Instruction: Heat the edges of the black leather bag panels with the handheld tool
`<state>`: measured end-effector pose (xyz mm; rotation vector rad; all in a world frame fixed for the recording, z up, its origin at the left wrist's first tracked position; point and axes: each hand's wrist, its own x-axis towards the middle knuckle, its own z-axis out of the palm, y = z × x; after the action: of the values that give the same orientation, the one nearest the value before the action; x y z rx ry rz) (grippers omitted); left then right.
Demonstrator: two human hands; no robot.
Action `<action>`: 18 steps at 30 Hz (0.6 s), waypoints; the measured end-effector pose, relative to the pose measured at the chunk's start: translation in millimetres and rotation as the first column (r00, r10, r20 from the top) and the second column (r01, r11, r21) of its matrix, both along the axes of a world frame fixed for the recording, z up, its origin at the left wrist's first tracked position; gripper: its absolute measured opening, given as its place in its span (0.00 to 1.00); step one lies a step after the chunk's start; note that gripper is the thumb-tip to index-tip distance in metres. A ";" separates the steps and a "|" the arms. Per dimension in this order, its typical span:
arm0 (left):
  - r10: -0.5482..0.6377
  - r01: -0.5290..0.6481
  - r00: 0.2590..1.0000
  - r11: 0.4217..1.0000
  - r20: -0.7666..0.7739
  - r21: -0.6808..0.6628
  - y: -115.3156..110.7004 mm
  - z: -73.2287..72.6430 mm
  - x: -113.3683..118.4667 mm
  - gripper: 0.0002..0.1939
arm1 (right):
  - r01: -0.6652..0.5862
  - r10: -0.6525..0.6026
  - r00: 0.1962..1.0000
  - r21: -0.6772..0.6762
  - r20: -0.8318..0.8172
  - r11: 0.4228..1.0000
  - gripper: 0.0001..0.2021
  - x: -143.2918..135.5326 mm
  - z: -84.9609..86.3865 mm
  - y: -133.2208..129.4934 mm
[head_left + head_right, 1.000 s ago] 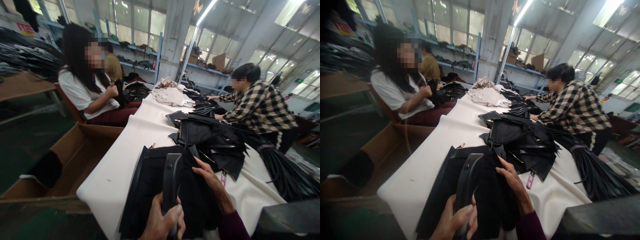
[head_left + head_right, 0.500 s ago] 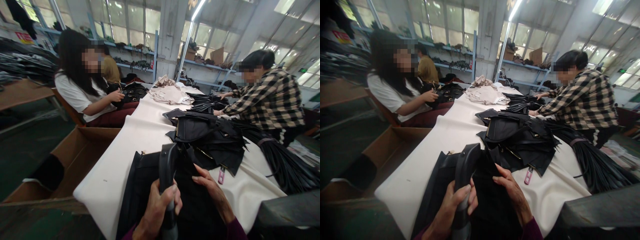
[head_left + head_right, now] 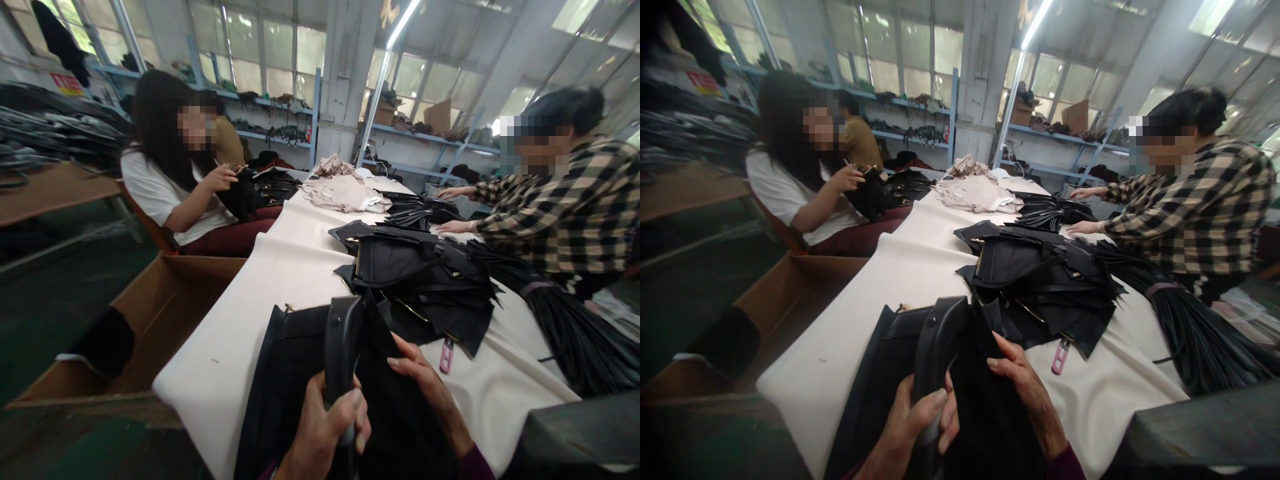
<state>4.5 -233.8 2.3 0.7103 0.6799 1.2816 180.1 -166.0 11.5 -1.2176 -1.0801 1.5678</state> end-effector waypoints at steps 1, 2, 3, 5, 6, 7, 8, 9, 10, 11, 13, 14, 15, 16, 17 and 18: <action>0.046 -0.046 0.999 0.999 -0.010 -0.001 0.3 1.7 -3.0 0.16 | -0.001 0.001 1.000 -0.006 -0.018 1.000 0.21 1.5 3.2 -0.3; 0.086 -0.086 0.996 0.996 -0.017 -0.005 -0.2 3.4 -6.3 0.16 | 0.000 0.000 0.999 -0.010 -0.035 1.000 0.21 3.4 7.0 1.1; 0.113 -0.113 0.993 0.994 -0.021 -0.009 -1.5 5.2 -9.4 0.15 | 0.004 -0.004 0.999 -0.008 -0.051 1.000 0.21 5.8 11.7 4.0; 0.134 -0.135 0.991 0.991 -0.016 -0.011 -6.4 8.1 -14.3 0.16 | 0.018 -0.017 0.996 0.004 -0.086 1.000 0.22 11.8 25.0 12.6; 0.138 -0.138 0.990 0.990 -0.005 -0.010 -9.3 9.2 -16.0 0.16 | 0.033 -0.031 0.995 0.013 -0.097 0.999 0.22 15.5 34.2 17.1; 0.141 -0.141 0.990 0.990 0.009 -0.006 -12.3 10.0 -17.2 0.17 | 0.063 -0.060 0.994 0.030 -0.093 0.998 0.24 19.4 45.3 21.0; 0.145 -0.145 0.989 0.989 0.020 0.001 -15.2 10.6 -18.1 0.17 | 0.105 -0.101 0.992 0.055 -0.071 0.993 0.25 23.2 58.3 23.9; 0.150 -0.150 0.988 0.989 0.029 0.012 -17.8 11.1 -18.8 0.17 | 0.147 -0.145 0.989 0.088 -0.033 0.985 0.25 26.6 72.8 25.9; 0.156 -0.157 0.987 0.987 0.033 0.024 -20.3 11.6 -19.4 0.17 | 0.181 -0.185 0.983 0.132 0.013 0.975 0.26 28.8 88.2 27.2; 0.164 -0.166 0.986 0.985 0.035 0.037 -22.7 12.3 -20.0 0.17 | 0.197 -0.211 0.976 0.185 0.059 0.963 0.26 29.0 103.2 28.2; 0.186 -0.188 0.982 0.981 0.042 0.051 -28.1 14.2 -21.3 0.16 | 0.175 -0.221 0.966 0.297 0.130 0.939 0.25 20.2 127.3 31.9; 0.203 -0.205 0.978 0.978 0.054 0.045 -31.3 15.5 -22.1 0.16 | 0.148 -0.214 0.964 0.351 0.156 0.925 0.24 9.8 133.6 35.5; 0.227 -0.230 0.971 0.973 0.071 0.033 -34.8 16.9 -23.0 0.16 | 0.125 -0.211 0.961 0.402 0.177 0.907 0.23 -5.1 134.8 40.5; 0.255 -0.257 0.963 0.966 0.085 0.021 -38.5 18.5 -24.1 0.16 | 0.102 -0.208 0.959 0.449 0.194 0.888 0.22 -24.2 130.4 46.3; 0.285 -0.287 0.954 0.958 0.094 0.014 -42.3 19.9 -25.4 0.16 | 0.077 -0.208 0.954 0.494 0.217 0.866 0.22 -46.8 120.6 52.2; 0.316 -0.318 0.944 0.948 0.099 0.013 -45.9 21.1 -27.0 0.15 | 0.057 -0.215 0.946 0.532 0.241 0.845 0.21 -71.7 106.3 57.2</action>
<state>-22.5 -279.7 23.5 0.5731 0.7182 1.6139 108.4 -108.8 117.8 -1.1307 -1.4568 0.9049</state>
